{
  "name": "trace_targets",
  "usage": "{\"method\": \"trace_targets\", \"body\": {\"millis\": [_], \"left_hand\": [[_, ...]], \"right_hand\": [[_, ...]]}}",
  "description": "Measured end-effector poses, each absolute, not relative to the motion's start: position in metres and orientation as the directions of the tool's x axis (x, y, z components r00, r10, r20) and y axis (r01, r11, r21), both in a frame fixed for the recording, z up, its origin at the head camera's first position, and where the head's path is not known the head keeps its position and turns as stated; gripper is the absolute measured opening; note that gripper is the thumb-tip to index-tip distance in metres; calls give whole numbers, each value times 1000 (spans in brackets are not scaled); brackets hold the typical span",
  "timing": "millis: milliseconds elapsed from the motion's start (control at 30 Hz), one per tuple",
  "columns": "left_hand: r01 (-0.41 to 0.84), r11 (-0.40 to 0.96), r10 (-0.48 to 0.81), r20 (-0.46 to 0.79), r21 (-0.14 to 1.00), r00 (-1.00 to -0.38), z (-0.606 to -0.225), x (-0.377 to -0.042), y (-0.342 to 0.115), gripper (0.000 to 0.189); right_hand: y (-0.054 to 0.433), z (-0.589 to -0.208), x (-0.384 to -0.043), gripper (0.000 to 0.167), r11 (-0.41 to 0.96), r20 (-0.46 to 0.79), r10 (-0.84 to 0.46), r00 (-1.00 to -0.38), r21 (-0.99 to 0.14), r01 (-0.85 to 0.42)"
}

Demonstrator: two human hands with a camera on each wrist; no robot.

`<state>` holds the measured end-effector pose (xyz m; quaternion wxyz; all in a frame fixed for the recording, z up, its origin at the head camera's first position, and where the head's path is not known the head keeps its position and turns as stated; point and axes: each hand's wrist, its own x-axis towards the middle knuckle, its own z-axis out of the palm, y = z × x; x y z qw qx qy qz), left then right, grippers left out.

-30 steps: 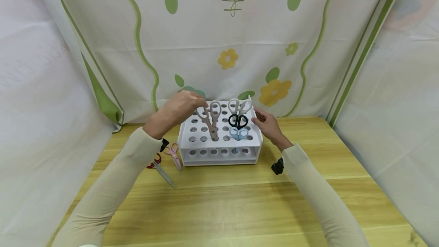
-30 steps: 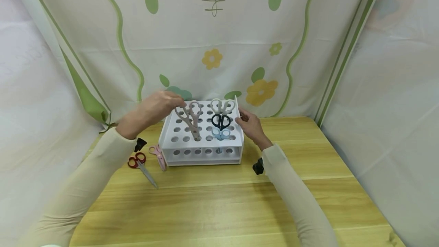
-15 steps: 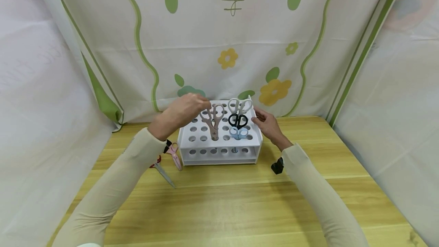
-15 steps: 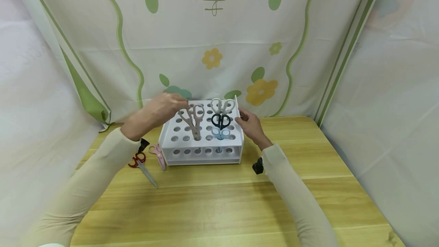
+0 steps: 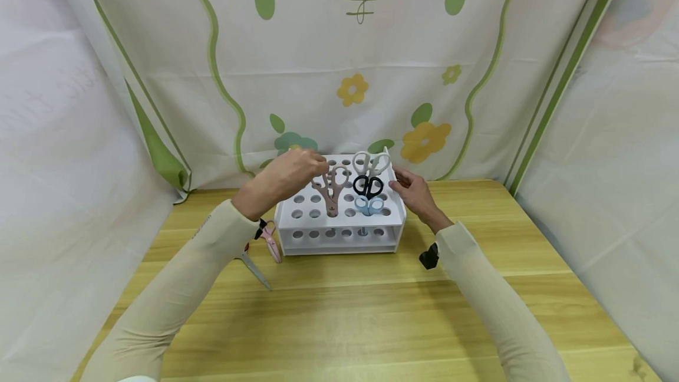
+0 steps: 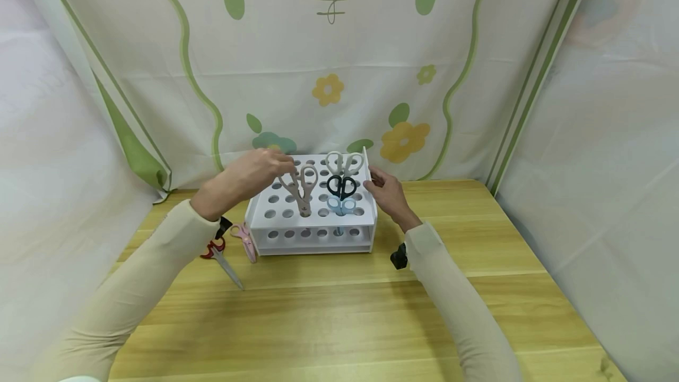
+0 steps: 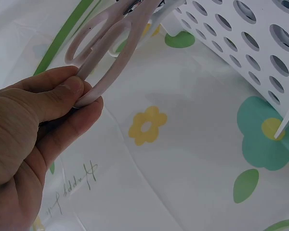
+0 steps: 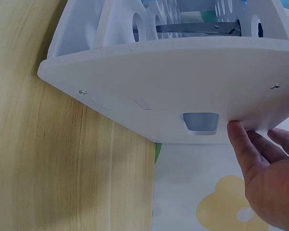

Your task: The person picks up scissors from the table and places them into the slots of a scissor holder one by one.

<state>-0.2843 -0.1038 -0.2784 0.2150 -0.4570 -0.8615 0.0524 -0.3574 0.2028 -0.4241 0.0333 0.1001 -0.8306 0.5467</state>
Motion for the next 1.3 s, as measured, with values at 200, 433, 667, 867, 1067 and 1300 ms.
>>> {"method": "trace_targets", "body": {"millis": [200,433,667,867,1067,1300], "left_hand": [[759,576,813,308,-304,-494,-281,-284,-103,33],[771,564,822,293,-297,-489,-283,-285,-101,29],[770,567,819,292,-291,-493,-284,-286,-102,31],[784,569,813,310,-247,-492,-285,-288,-104,33],[805,564,806,333,-184,-490,-283,-290,-107,40],[836,540,800,372,-100,-471,-282,-293,-110,33]], "right_hand": [[204,-425,-357,55,382,169,-134,-977,-900,-208],[203,-425,-355,54,384,165,-130,-978,-901,-203],[203,-424,-355,54,378,171,-137,-976,-902,-211],[203,-425,-356,55,367,160,-138,-977,-908,-201],[204,-425,-358,54,373,167,-132,-977,-905,-205],[204,-427,-359,54,372,178,-130,-975,-903,-215]]}}
